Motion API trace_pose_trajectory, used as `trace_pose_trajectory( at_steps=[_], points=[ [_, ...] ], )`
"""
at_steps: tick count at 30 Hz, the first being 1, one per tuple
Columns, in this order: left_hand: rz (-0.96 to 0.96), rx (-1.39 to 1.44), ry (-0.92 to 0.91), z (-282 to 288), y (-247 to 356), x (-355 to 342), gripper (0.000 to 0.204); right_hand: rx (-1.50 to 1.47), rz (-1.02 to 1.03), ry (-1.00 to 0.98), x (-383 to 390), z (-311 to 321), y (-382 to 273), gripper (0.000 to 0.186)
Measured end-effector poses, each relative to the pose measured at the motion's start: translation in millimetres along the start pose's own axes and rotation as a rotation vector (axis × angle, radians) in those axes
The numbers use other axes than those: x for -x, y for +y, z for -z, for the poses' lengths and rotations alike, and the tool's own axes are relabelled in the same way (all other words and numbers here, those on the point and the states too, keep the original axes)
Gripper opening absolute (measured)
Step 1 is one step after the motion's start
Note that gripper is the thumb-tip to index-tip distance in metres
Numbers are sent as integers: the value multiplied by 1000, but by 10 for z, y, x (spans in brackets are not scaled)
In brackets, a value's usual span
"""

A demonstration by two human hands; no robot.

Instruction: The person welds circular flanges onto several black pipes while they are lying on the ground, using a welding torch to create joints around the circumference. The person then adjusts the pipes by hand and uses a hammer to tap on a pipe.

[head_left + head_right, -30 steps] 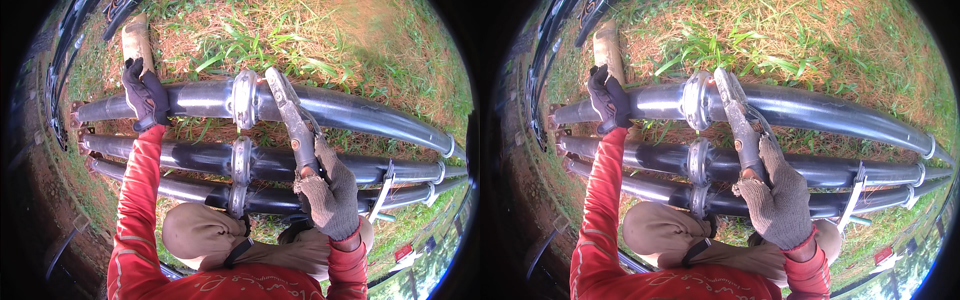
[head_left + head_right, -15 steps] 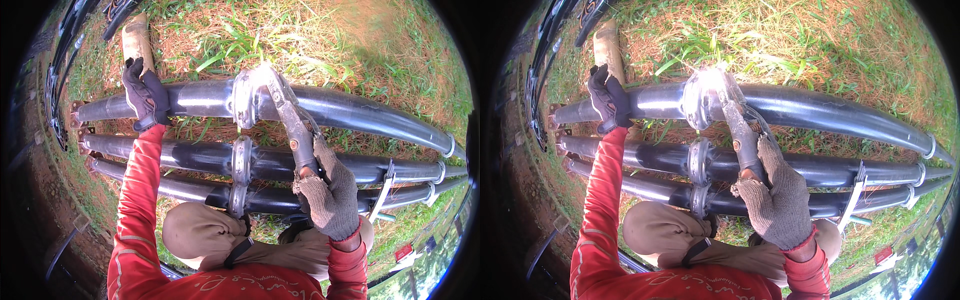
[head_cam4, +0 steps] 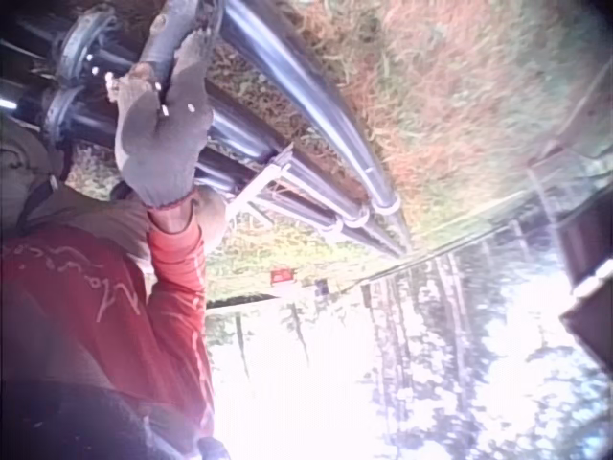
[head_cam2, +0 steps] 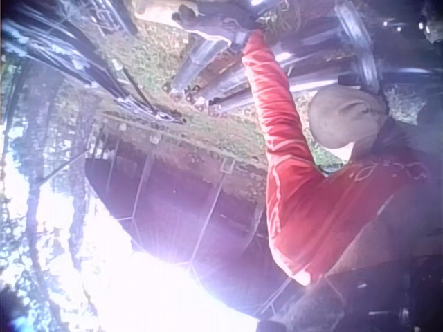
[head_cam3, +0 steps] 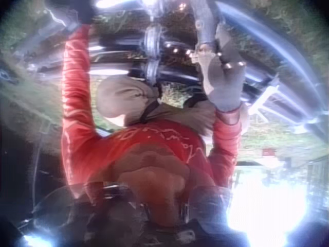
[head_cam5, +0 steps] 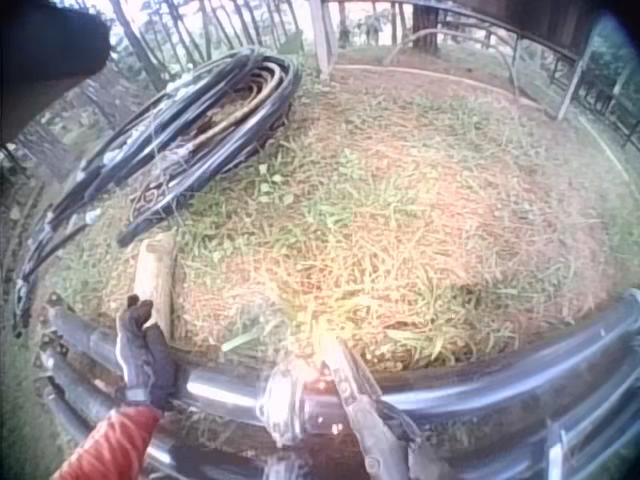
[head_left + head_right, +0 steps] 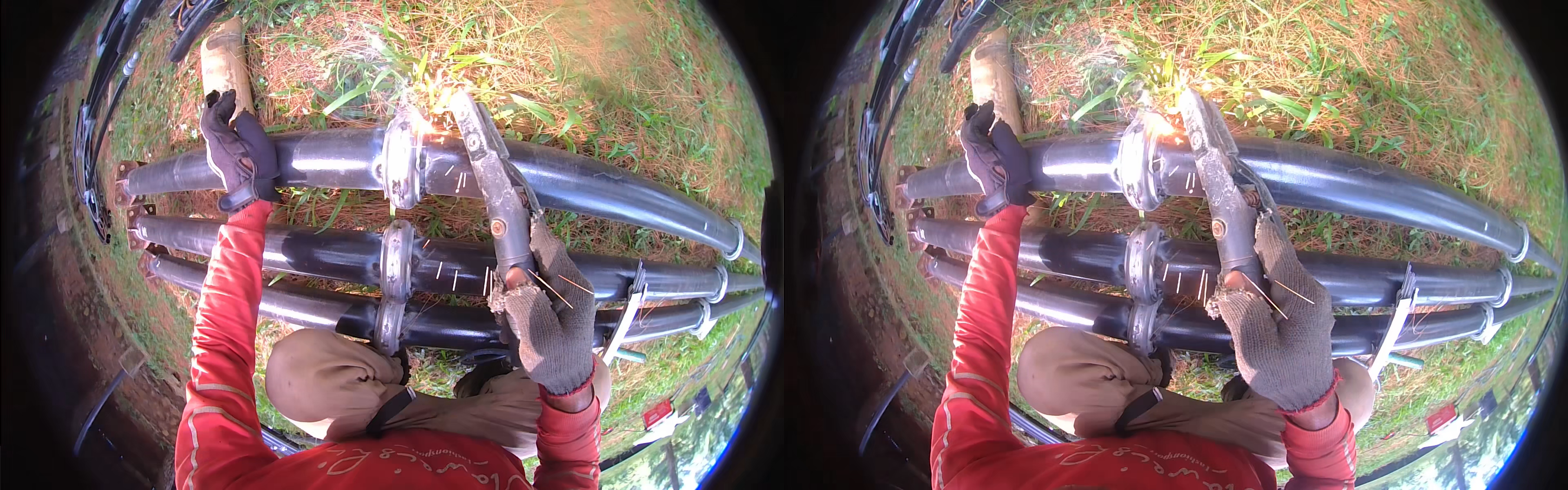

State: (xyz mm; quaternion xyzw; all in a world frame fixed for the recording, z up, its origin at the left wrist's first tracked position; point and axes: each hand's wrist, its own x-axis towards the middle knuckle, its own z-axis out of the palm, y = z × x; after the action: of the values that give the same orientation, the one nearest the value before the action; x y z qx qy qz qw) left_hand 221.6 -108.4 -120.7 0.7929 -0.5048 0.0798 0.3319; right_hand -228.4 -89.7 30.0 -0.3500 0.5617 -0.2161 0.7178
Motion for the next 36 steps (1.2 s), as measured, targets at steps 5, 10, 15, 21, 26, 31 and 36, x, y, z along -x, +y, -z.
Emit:
trace_pose_trajectory(
  at_steps=[5,10,15,21,26,31,36],
  points=[
    [21,84,11,-32,-46,12,40,-11,46,-3,-14,73,130,65],
    [-28,82,11,-31,-134,-2,41,162,101,-58,-30,89,127,67],
    [-22,73,8,-38,-169,8,41,121,26,-48,-29,32,71,68],
    [6,137,19,-51,-138,10,41,274,138,-60,-46,116,167,70],
    [6,99,10,-33,-74,22,41,217,79,-64,-53,78,122,69],
    [-51,-12,-3,14,-19,13,40,223,122,-71,-55,72,99,67],
    [-46,-39,-9,30,13,-12,40,7,67,-19,-37,46,97,66]
  ],
)
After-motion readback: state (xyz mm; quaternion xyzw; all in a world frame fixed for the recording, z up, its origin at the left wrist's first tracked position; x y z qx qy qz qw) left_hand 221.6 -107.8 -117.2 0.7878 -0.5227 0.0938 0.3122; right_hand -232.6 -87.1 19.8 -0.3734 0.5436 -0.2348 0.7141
